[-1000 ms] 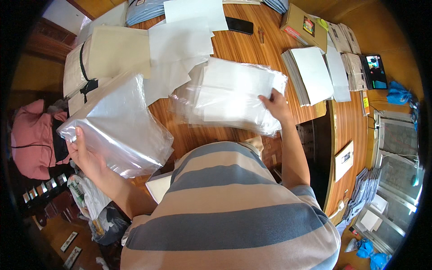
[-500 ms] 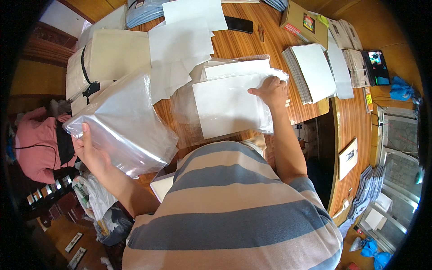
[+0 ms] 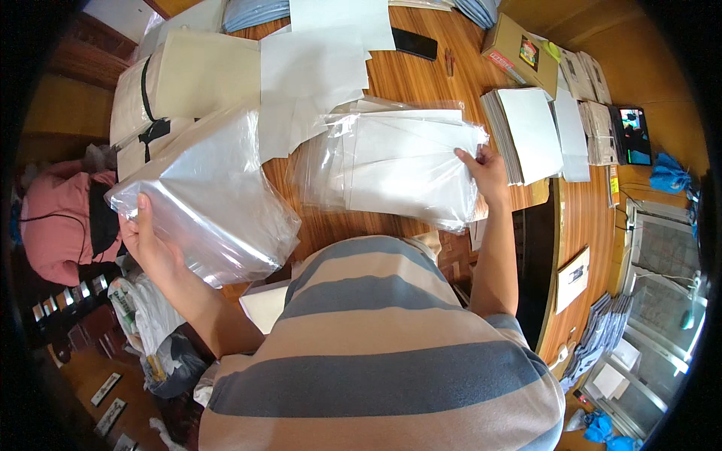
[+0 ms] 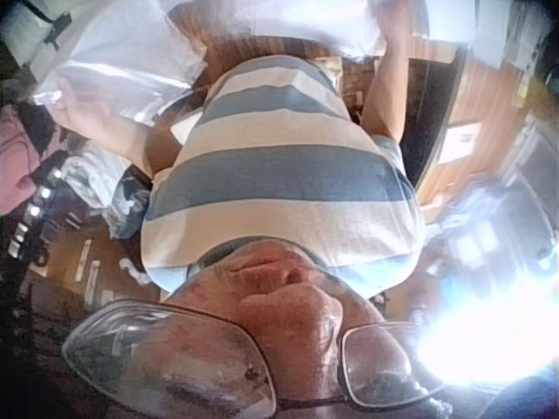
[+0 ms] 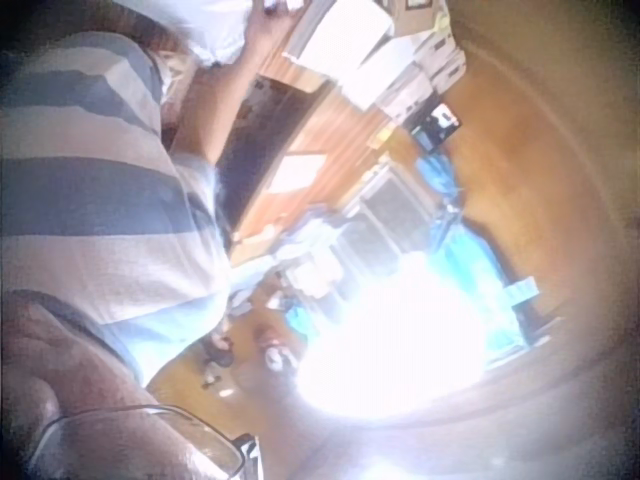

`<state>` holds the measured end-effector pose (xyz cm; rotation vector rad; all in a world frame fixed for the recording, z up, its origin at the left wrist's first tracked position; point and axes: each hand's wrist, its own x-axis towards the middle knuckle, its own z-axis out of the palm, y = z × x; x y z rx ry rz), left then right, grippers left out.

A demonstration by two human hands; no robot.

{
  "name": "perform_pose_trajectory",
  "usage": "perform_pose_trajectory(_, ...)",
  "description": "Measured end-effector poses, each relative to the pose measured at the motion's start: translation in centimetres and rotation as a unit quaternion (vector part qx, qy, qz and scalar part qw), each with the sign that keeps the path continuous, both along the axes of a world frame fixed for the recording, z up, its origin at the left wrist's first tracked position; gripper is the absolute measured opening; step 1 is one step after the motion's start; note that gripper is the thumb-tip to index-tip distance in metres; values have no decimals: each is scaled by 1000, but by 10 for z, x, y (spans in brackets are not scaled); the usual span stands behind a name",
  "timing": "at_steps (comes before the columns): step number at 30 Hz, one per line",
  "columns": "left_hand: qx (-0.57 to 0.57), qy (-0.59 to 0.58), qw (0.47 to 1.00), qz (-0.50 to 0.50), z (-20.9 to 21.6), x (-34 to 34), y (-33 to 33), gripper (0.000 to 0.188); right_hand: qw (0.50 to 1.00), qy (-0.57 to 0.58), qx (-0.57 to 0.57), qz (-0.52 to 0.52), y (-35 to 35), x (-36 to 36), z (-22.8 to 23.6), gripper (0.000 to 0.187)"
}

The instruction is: The person sorts through a stack of clear plastic bags, picking them up, shaking them out, and laying them down on a wooden surface while other packed textile goods and papers are visible around the workspace.

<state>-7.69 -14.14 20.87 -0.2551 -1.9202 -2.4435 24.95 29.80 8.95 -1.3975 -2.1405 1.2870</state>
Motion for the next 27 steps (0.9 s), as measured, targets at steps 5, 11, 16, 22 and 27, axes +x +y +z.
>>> perform_pose_trajectory(5,-6,2,1000,-21,-7,-4,-5,23,995,-7,99,-22,-9,4,5,40)
perform_pose_trajectory(11,-5,5,1000,-16,-2,1,2,28,991,-12,105,88,5,-40,82,45)
perform_pose_trajectory(16,16,11,999,-26,-2,10,0,32,937,44,288,193,6,-153,218,56)
perform_pose_trajectory(22,41,14,999,0,-3,32,-23,38,919,78,273,272,-7,-273,266,50)
perform_pose_trajectory(27,72,-3,997,13,-7,49,-37,40,906,46,244,343,27,-375,263,40)
